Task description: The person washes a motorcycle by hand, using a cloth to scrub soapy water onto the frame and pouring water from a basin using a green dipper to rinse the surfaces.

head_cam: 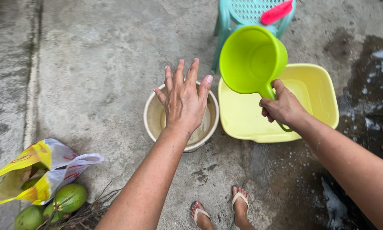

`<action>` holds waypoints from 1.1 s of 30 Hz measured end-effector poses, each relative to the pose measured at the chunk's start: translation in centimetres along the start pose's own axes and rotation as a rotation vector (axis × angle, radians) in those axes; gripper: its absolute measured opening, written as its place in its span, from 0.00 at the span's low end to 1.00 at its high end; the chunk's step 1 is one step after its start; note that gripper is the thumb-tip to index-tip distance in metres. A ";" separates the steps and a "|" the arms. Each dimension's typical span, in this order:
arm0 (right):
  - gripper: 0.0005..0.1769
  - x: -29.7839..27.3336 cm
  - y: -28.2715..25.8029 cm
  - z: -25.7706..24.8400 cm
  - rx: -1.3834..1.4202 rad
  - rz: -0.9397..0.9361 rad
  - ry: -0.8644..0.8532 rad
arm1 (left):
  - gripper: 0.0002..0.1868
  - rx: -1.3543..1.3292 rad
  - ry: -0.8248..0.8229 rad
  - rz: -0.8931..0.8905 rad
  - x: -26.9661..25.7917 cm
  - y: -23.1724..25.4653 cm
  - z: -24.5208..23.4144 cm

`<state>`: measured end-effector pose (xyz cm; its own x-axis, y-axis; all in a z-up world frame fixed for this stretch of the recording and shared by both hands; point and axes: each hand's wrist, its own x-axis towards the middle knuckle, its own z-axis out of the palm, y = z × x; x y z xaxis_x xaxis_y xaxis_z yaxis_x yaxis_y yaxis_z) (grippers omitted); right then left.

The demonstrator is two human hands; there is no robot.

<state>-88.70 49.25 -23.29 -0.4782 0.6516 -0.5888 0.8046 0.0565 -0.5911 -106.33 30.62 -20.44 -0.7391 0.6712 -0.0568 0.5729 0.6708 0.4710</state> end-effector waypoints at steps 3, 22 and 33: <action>0.19 2.8 4.6 -0.7 0.025 0.146 0.014 | 0.37 -0.003 -0.043 0.018 0.8 0.4 3.2; 0.20 22.0 36.5 7.6 -0.412 0.327 0.130 | 0.35 0.160 -0.075 0.277 4.0 -5.0 25.1; 0.22 26.0 39.2 13.9 -0.589 0.513 0.095 | 0.35 0.212 -0.091 0.347 5.0 -7.0 29.6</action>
<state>-74.52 57.89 -69.46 0.0140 0.7651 -0.6438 0.9835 0.1055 0.1467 -103.53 38.57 -50.09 -0.4607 0.8875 -0.0086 0.8497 0.4438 0.2847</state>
